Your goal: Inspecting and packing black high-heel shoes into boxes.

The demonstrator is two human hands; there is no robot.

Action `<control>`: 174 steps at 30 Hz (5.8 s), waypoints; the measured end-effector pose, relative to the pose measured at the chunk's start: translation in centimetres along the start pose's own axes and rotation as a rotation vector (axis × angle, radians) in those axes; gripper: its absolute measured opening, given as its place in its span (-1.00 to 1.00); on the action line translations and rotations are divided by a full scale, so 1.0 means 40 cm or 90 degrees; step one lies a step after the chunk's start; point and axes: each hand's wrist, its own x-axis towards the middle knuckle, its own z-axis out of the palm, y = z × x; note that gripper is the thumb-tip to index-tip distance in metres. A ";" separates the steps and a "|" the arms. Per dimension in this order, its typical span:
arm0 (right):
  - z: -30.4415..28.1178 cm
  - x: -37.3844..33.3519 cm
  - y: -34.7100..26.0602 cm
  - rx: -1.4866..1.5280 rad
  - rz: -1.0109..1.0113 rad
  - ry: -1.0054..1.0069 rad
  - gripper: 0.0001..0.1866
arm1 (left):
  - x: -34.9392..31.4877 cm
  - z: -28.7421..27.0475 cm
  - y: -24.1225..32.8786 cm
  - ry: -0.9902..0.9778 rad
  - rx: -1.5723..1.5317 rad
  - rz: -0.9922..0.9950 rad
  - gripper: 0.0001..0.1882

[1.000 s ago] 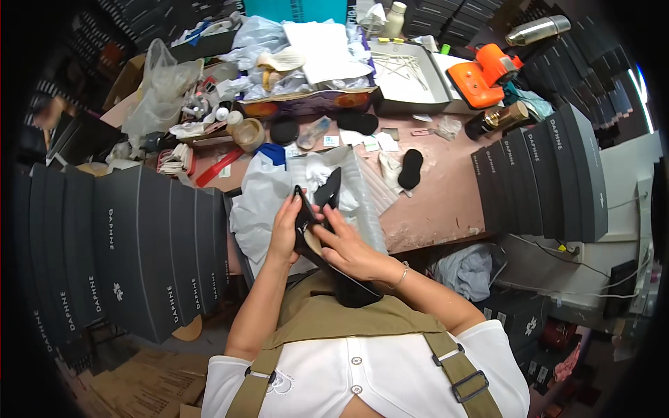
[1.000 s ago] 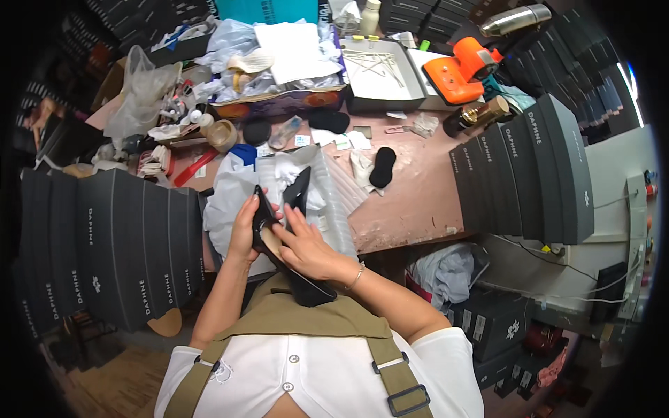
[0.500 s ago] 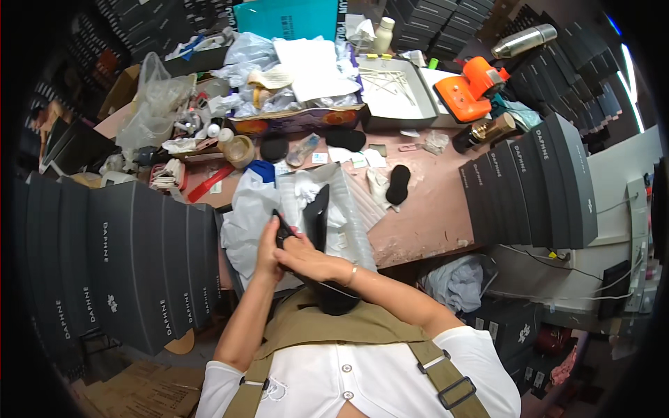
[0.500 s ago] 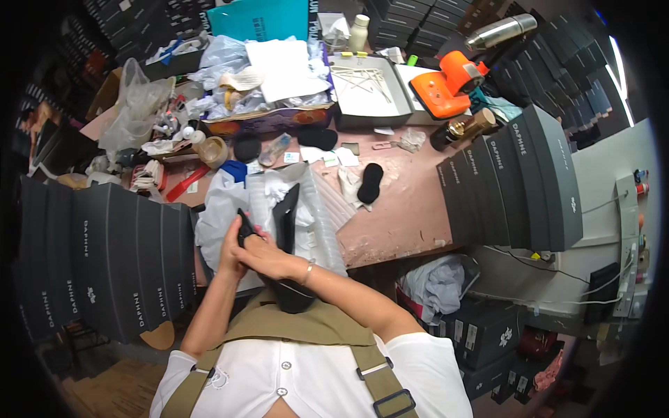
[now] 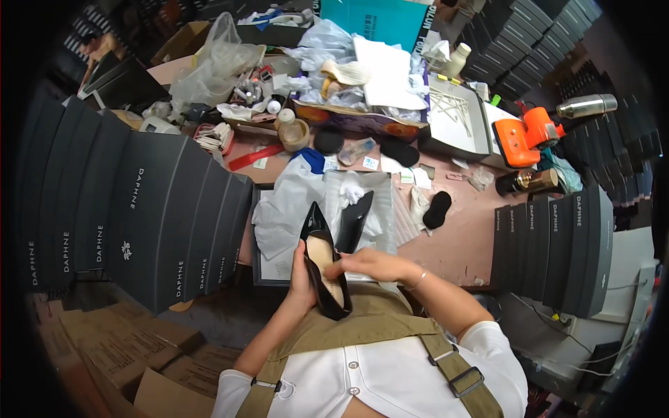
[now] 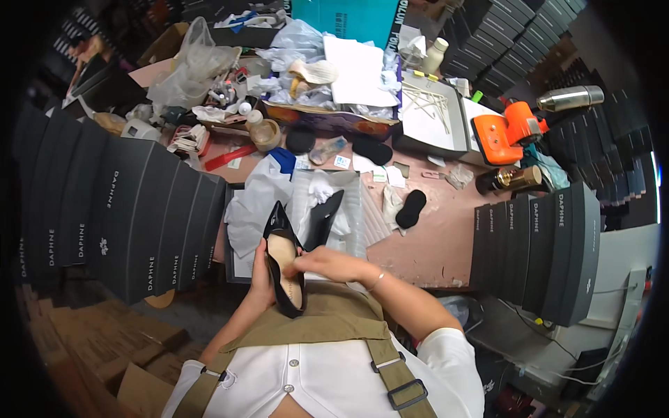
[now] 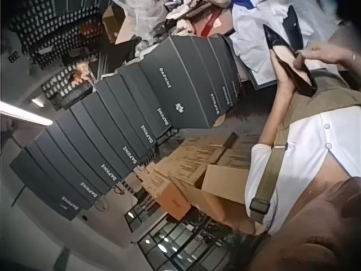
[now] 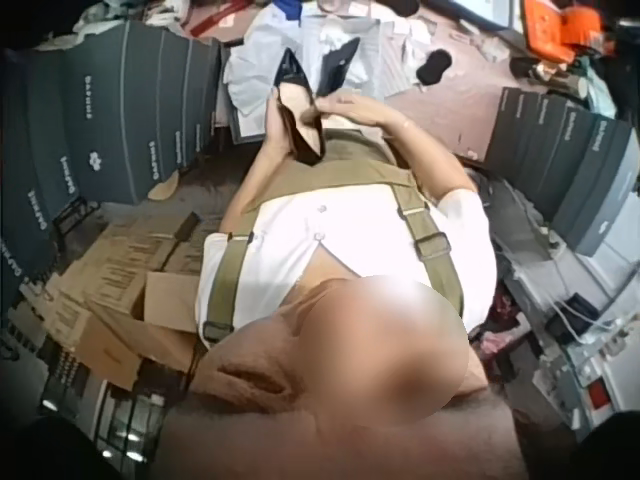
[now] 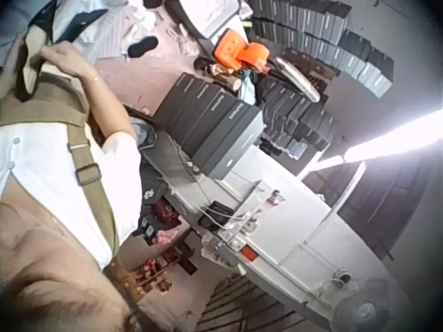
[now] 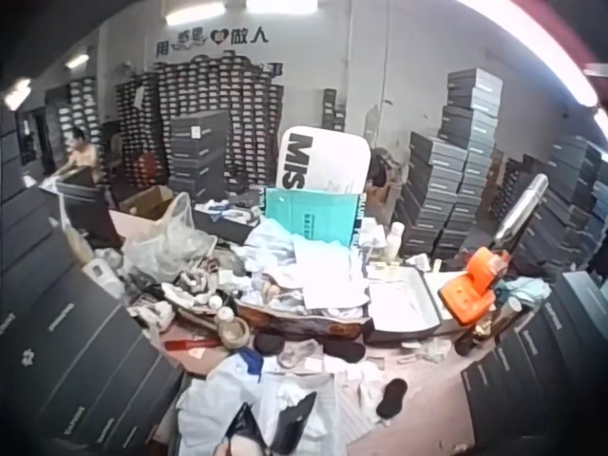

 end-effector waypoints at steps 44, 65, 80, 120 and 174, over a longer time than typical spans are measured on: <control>0.018 0.126 0.054 -0.653 -0.140 0.268 -0.93 | 0.059 -0.013 -0.018 0.026 -0.033 0.066 -0.33; -0.386 0.169 0.256 -1.041 0.153 0.347 -0.84 | 0.038 -0.022 -0.016 0.034 -0.082 0.055 -0.29; -0.302 0.122 0.277 -0.896 0.160 0.489 -0.76 | 0.029 -0.048 -0.032 0.041 -0.070 0.010 -0.33; -0.111 0.081 -0.001 -0.482 -0.056 0.311 -0.77 | 0.051 -0.038 -0.027 -0.011 -0.077 0.030 -0.21; 0.055 0.057 0.027 -0.663 -0.004 0.641 -0.80 | 0.061 0.064 -0.055 -0.145 0.096 -0.025 -0.39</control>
